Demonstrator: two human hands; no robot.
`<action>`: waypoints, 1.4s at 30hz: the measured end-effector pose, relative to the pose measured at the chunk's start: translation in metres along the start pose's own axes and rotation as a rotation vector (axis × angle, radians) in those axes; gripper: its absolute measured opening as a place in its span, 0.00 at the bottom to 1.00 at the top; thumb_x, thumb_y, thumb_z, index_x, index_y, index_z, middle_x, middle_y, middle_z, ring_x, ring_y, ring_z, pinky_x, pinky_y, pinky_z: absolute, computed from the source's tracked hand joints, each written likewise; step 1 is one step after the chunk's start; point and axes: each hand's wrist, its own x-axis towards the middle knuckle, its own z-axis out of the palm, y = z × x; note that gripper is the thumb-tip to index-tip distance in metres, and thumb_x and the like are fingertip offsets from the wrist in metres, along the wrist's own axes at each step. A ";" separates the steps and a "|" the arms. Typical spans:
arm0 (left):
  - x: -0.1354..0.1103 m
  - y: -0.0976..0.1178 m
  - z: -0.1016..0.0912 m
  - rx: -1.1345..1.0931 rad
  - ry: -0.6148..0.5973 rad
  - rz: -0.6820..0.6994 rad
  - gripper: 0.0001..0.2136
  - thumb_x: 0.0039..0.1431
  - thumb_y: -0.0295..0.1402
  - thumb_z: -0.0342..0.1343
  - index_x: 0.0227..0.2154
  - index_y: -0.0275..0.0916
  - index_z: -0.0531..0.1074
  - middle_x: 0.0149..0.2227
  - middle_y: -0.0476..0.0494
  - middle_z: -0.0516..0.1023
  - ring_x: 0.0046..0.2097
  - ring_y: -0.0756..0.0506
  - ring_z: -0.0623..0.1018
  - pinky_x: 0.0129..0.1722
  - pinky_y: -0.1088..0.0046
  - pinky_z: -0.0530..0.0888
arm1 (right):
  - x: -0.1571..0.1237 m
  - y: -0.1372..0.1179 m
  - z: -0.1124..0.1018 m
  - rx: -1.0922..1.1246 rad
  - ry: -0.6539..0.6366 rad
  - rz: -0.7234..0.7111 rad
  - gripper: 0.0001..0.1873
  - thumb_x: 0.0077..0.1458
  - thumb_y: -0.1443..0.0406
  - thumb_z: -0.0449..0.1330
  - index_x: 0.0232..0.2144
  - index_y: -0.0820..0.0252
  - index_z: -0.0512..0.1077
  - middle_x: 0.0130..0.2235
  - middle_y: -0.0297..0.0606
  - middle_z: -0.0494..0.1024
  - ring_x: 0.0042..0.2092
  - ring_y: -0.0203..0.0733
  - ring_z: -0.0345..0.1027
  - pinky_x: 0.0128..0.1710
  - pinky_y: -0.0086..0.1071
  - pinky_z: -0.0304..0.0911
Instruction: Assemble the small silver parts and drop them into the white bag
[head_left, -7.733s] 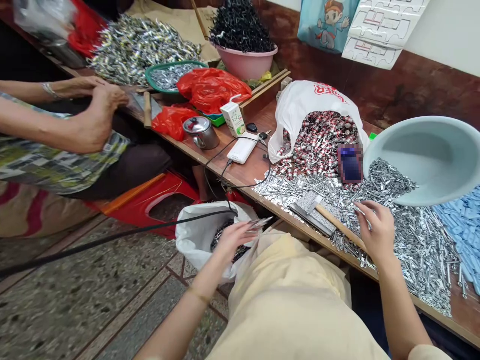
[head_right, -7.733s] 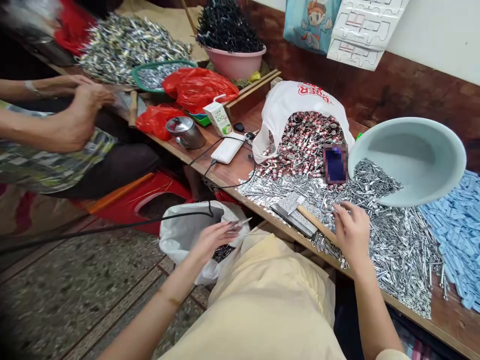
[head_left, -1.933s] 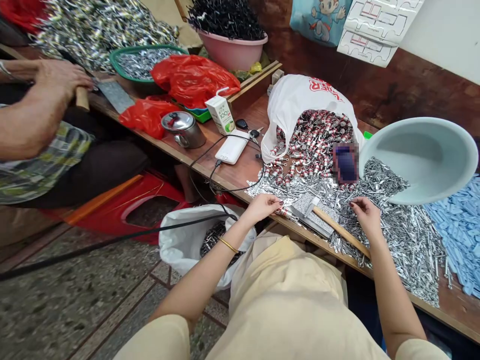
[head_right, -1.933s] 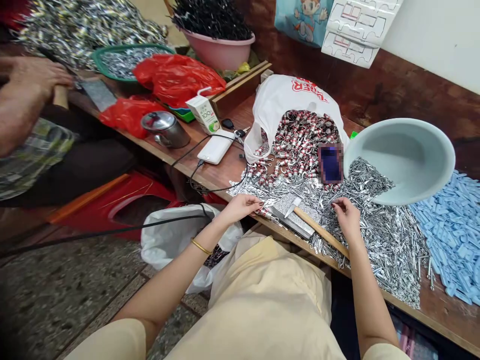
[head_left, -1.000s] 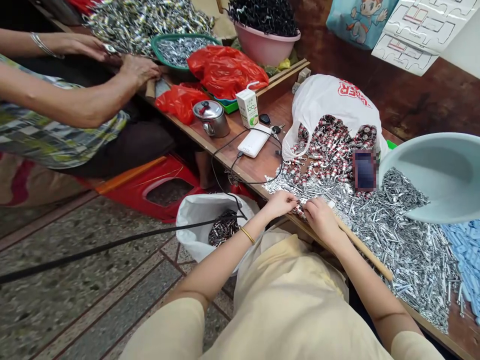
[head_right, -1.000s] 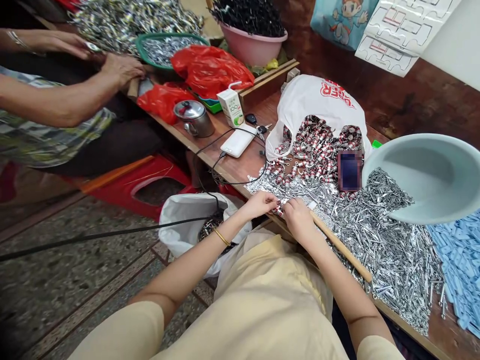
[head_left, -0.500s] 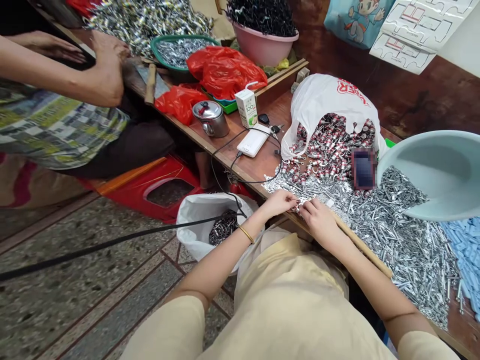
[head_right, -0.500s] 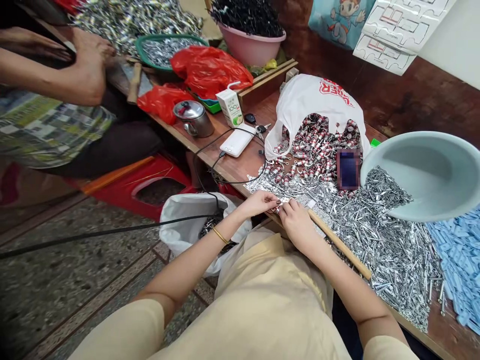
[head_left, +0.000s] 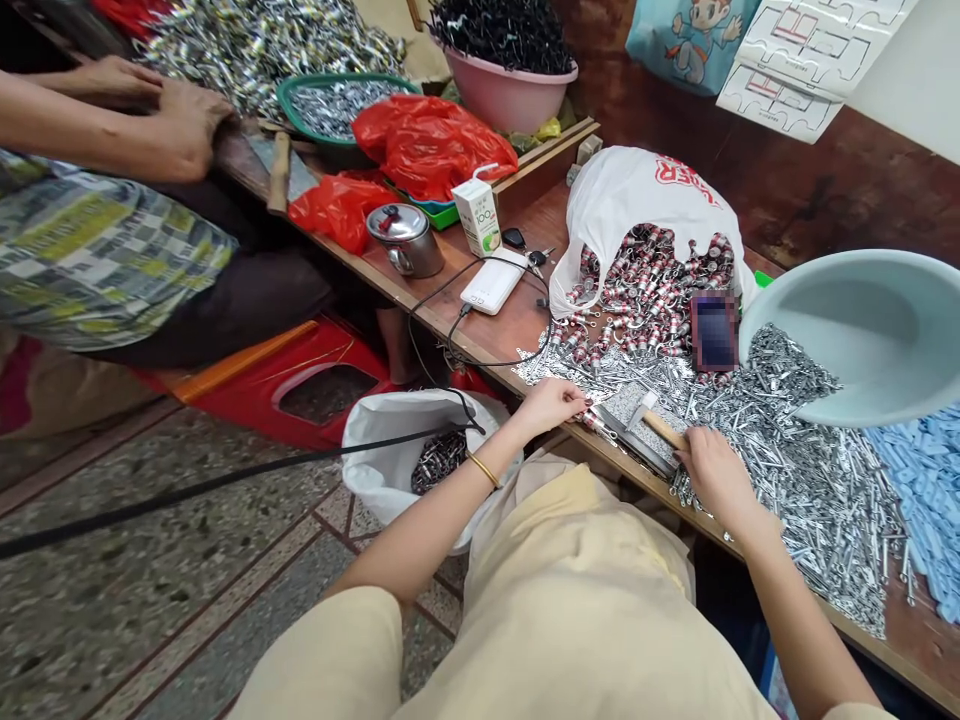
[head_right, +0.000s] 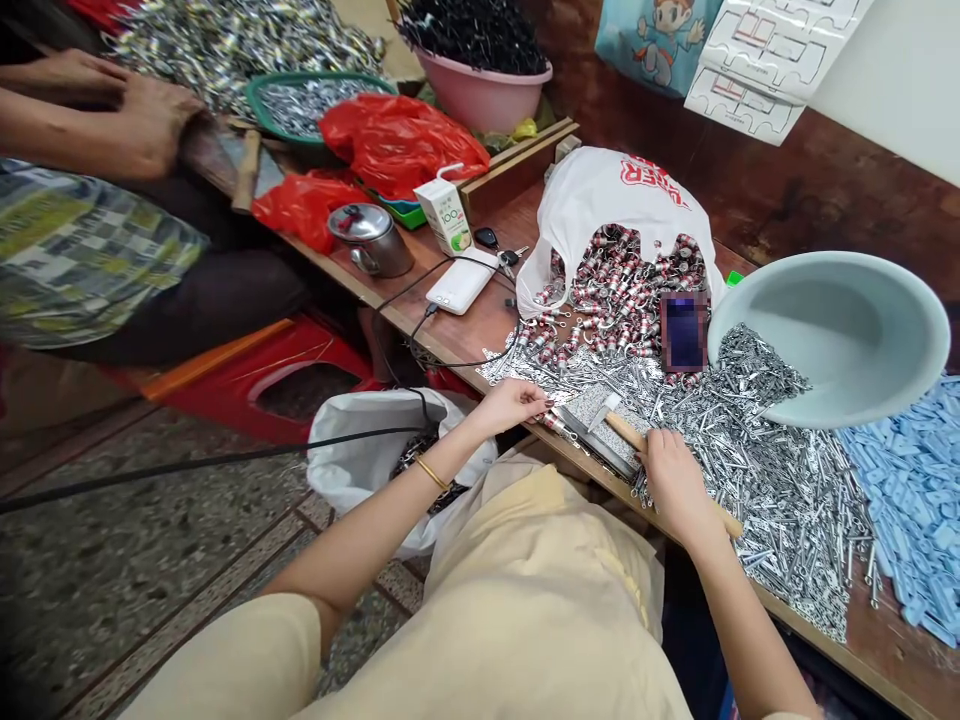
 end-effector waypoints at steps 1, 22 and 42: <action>0.000 0.000 0.000 0.001 0.001 0.002 0.09 0.51 0.36 0.61 0.23 0.35 0.77 0.20 0.49 0.76 0.24 0.50 0.73 0.26 0.78 0.66 | 0.001 -0.001 -0.002 0.041 0.030 -0.010 0.07 0.67 0.66 0.48 0.41 0.61 0.66 0.38 0.45 0.72 0.40 0.49 0.65 0.40 0.38 0.61; -0.006 0.012 -0.002 0.073 0.006 -0.004 0.07 0.51 0.31 0.57 0.24 0.35 0.78 0.21 0.48 0.77 0.26 0.50 0.74 0.27 0.78 0.65 | 0.024 -0.063 -0.044 -0.109 -0.176 -0.115 0.30 0.67 0.69 0.47 0.70 0.51 0.56 0.36 0.39 0.74 0.28 0.38 0.69 0.25 0.31 0.53; 0.000 0.008 -0.004 -0.095 -0.113 0.011 0.09 0.50 0.30 0.54 0.21 0.34 0.76 0.19 0.49 0.75 0.25 0.50 0.74 0.27 0.79 0.67 | 0.031 -0.072 -0.050 -0.087 -0.182 -0.104 0.31 0.65 0.70 0.48 0.69 0.51 0.57 0.36 0.39 0.76 0.28 0.38 0.69 0.26 0.29 0.54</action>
